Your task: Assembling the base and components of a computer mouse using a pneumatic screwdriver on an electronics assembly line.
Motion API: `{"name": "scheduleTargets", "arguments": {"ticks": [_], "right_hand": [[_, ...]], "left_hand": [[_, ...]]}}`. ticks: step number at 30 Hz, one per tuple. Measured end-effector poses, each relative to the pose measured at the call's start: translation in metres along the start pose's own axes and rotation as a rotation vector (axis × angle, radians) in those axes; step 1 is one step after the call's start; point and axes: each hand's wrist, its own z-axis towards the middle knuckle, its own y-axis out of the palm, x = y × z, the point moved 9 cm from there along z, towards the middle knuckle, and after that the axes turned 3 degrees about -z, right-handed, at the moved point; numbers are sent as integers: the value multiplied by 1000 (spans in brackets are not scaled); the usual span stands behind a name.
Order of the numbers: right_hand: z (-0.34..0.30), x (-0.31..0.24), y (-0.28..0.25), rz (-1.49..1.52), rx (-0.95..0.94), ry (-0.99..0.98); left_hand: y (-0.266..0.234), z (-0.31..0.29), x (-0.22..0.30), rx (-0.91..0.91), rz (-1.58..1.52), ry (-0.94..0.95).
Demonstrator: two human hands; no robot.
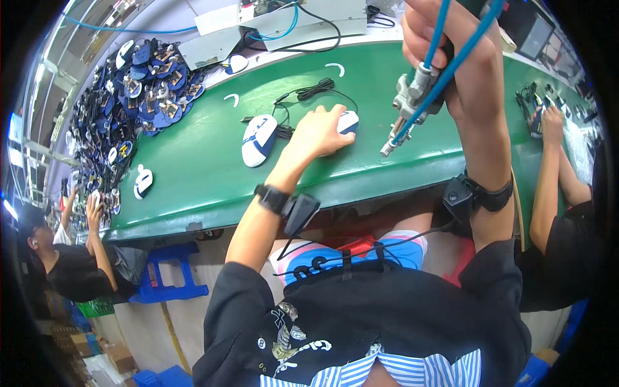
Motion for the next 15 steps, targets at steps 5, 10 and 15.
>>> {"name": "scheduleTargets", "arguments": {"ticks": [5,10,15], "right_hand": [[12,13,19,25,-170,-139],[14,27,39,98,-196,9],[19,42,63,254,-229,50]], "left_hand": [[17,-53,-13,-40,-1502,-115],[55,-84,8,-59,-2559,-237],[58,-88,9,47,-2617,-131]]}}
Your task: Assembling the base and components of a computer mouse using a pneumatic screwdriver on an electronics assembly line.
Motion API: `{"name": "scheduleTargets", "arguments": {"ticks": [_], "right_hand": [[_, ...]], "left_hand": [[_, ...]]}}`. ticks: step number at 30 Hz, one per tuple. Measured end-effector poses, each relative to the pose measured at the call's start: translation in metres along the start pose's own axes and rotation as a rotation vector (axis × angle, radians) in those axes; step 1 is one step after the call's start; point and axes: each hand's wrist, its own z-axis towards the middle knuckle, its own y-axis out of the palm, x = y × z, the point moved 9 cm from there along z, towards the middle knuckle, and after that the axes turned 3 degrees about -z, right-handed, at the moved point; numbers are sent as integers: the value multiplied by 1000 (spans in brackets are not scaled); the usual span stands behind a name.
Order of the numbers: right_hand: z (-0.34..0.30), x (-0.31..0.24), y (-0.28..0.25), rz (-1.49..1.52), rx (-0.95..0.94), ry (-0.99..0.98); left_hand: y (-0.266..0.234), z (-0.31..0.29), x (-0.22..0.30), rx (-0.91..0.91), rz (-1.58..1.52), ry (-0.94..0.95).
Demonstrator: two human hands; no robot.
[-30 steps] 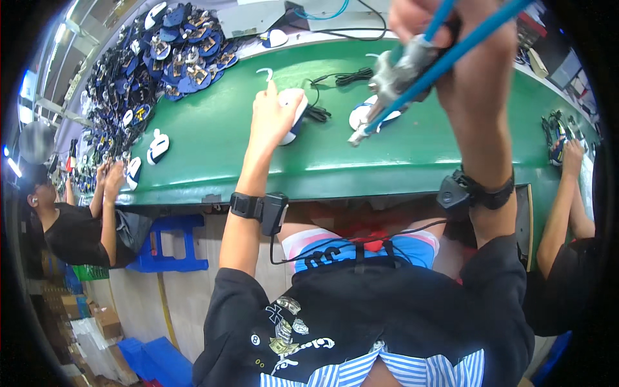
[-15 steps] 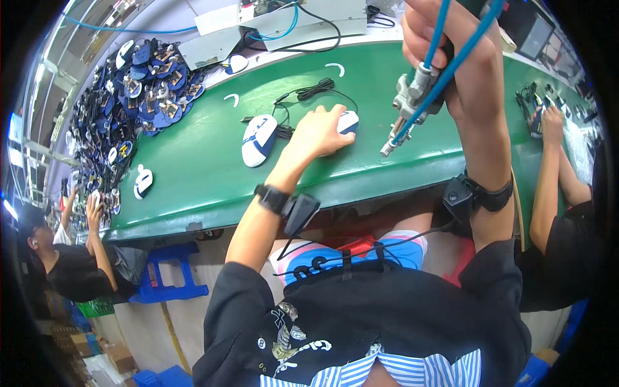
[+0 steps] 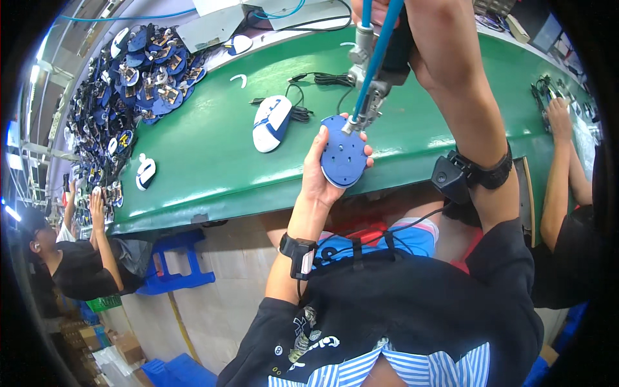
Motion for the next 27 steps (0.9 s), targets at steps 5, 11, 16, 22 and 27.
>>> {"name": "scheduleTargets", "arguments": {"ticks": [5,11,16,22,27], "right_hand": [[6,14,0,-99,20,-102],[3,19,-5,-112,76,-152],[7,28,-12,-256,90,-263],[4,38,-16,-271,110,-269],[1,34,6,-142,41,-65]], "left_hand": [[2,-6,8,45,31,43],[4,-7,8,28,53,44],[3,-6,6,26,42,32],[5,-8,8,25,67,40],[1,-10,9,29,90,34]]}}
